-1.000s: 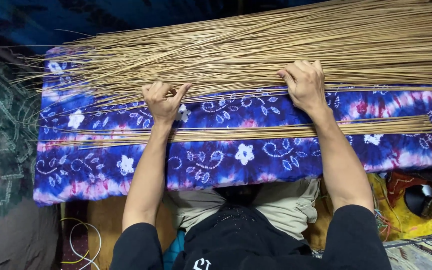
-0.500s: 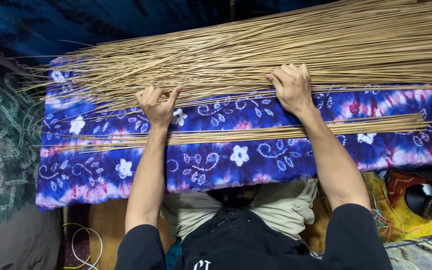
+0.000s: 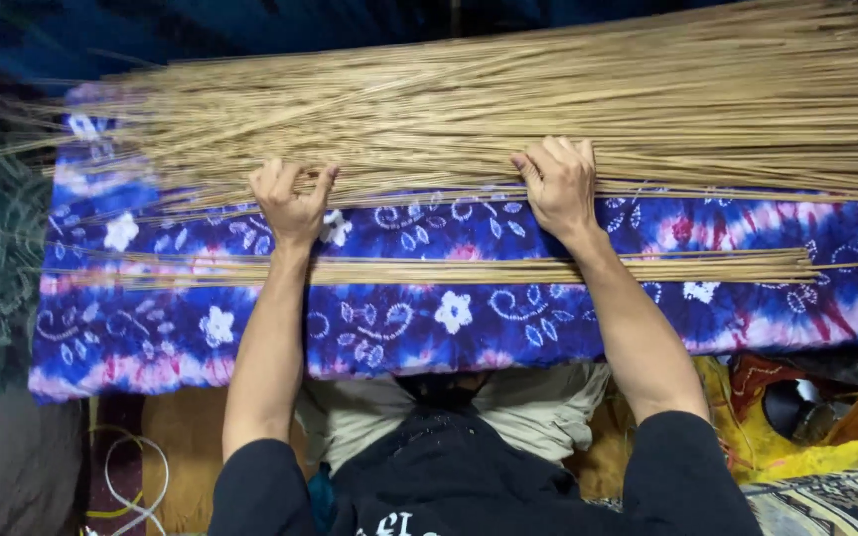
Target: Bundling and tying thin wooden sticks to a frame using string to create a mat or screen.
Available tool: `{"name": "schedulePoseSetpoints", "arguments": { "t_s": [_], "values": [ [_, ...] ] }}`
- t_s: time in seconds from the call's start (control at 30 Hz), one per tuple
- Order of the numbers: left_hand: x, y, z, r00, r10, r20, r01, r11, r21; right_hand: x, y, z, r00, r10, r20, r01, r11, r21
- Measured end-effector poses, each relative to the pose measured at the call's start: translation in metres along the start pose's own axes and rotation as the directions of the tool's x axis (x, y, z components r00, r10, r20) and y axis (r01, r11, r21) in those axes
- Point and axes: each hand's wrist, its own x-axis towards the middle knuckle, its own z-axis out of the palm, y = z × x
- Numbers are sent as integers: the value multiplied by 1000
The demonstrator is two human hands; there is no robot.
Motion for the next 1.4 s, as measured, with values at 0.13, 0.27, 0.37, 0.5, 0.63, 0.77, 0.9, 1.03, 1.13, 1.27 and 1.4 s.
{"name": "schedulePoseSetpoints", "arguments": {
  "t_s": [0.13, 0.27, 0.37, 0.5, 0.63, 0.77, 0.9, 1.03, 1.13, 1.27, 1.4],
  "values": [
    [-3, -1, -4, 999, 4, 33, -3, 1000, -24, -5, 9, 3, 1000, -7, 22, 6, 999, 37],
    [-6, -11, 5, 998, 53, 33, -54, 998, 25, 0, 14, 5, 1000, 7, 0, -7, 999, 48],
    [-7, -16, 6, 994, 85, 65, -90, 994, 68, 2, 14, 7, 1000, 16, -5, -16, 999, 48],
    [0, 16, -1, 982, 70, 176, -100, 981, 166, 7, -6, -7, 999, 29, -13, -29, 1000, -6],
    [-5, 7, 6, 984, 64, 168, -93, 980, 173, 5, -7, -8, 998, 22, -50, -23, 1000, -15],
    [-6, 0, 8, 992, 33, 124, -63, 967, 248, 10, -12, -2, 995, 31, -99, -31, 1000, -1],
    [4, 19, 1, 995, 14, 103, -42, 959, 281, 14, -6, 18, 980, 32, -196, -37, 999, -24],
    [14, 31, -7, 994, -1, 107, -28, 962, 270, 9, 5, 31, 985, 20, -173, -27, 999, -40],
    [12, 13, 0, 986, 158, 55, -165, 969, 182, 1, 14, 27, 990, -41, -138, 45, 998, 32],
    [8, 10, 0, 979, 196, 48, -202, 956, 213, 2, 9, 21, 992, -64, -113, 74, 993, 91],
    [0, -2, 1, 981, 194, 25, -196, 972, 129, -1, 4, 20, 996, -52, -78, 59, 995, 84]
  ]
}}
